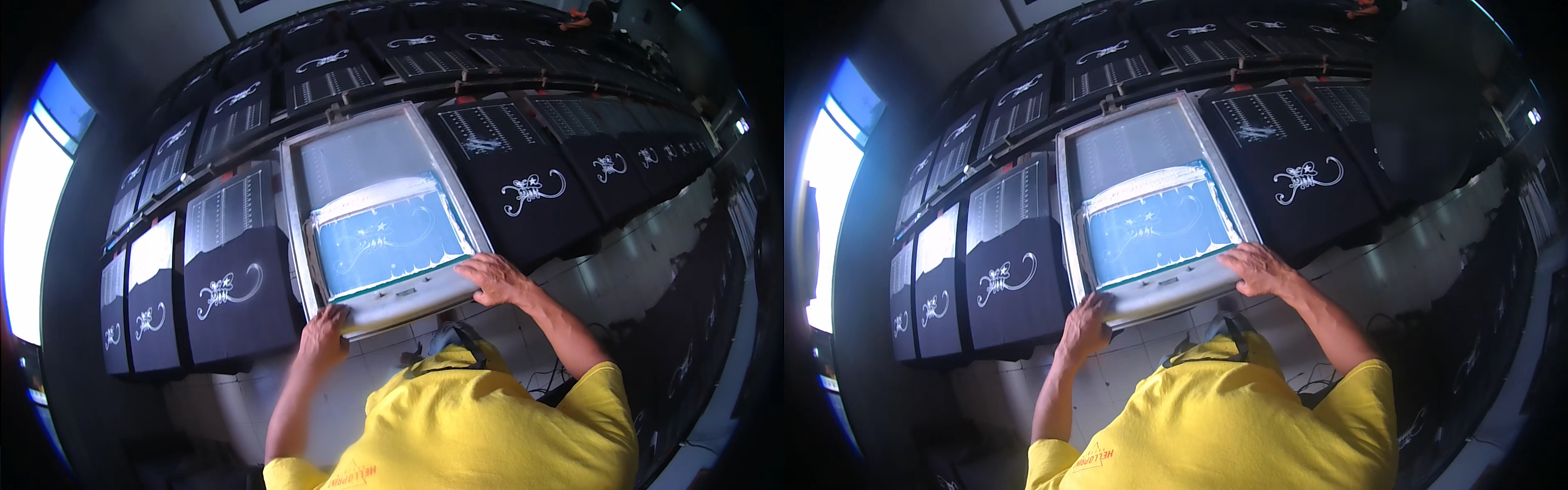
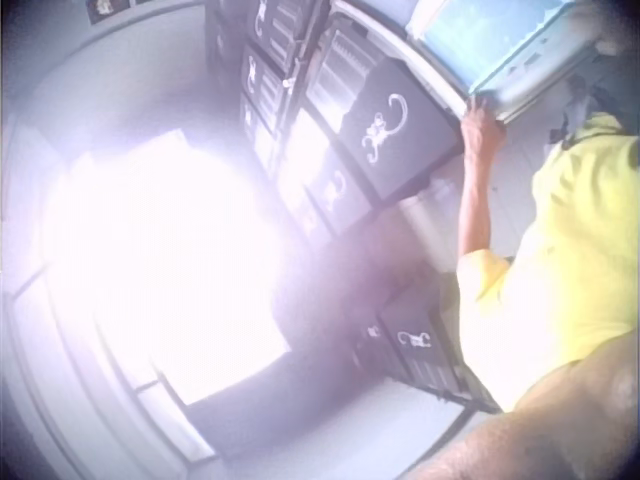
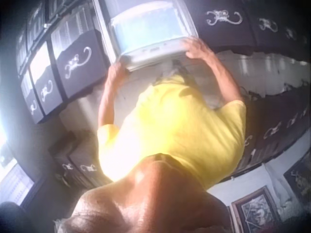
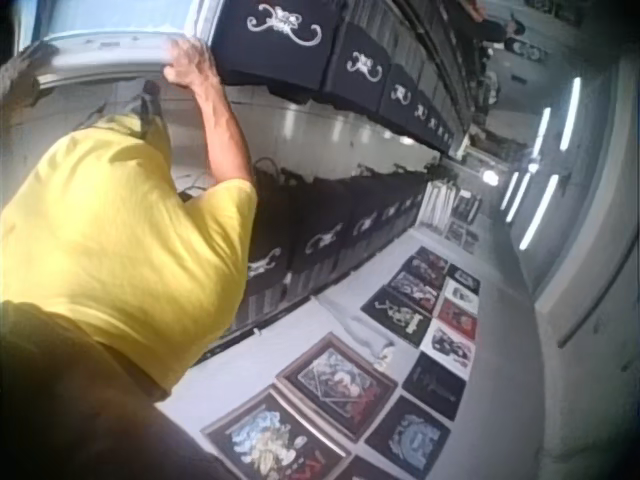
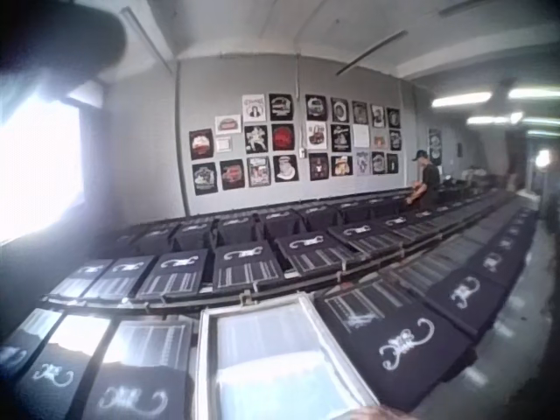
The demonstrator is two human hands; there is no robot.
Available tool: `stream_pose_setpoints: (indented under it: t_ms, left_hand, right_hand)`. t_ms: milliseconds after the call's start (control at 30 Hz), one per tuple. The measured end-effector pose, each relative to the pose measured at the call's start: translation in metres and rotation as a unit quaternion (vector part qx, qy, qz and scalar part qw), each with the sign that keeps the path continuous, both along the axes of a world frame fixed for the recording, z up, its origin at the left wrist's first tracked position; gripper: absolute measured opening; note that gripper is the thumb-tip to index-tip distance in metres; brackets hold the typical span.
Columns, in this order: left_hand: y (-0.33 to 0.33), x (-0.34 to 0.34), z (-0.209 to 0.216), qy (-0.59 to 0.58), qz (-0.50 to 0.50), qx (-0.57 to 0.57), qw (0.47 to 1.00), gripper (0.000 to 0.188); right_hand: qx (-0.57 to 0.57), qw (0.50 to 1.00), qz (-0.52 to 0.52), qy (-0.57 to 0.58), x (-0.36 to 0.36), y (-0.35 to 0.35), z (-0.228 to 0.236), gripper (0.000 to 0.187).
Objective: The person performs screen printing on black shirts by pulling a squeegee across a screen to apply ink, then lifting and moving the printing frame to subsequent shirts on a production line.
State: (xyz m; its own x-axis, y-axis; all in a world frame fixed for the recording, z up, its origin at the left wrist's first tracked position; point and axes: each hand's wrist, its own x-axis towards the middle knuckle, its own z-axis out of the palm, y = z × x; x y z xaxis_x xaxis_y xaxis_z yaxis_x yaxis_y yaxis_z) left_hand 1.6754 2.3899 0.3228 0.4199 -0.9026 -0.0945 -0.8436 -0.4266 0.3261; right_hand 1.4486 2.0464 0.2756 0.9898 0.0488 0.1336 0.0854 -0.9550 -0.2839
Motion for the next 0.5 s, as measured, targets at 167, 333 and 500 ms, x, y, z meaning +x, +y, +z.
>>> stream_pose_setpoints:
  t_ms: [167, 333, 500]
  left_hand:
    - [-0.028, 0.035, -0.012, -0.017, 0.057, -0.006, 0.998, 0.029]
    - [-0.035, 0.039, 0.002, 0.025, 0.102, -0.006, 0.994, 0.027]
    - [-0.026, 0.034, 0.002, 0.006, 0.107, -0.042, 0.993, 0.028]
  right_hand:
    - [0.020, 0.996, -0.084, 0.028, 0.044, -0.006, 0.016, 0.023]
    - [0.019, 0.998, -0.067, -0.002, 0.065, -0.022, 0.036, 0.018]
    - [0.013, 0.997, -0.069, -0.013, 0.051, -0.007, 0.029, 0.024]
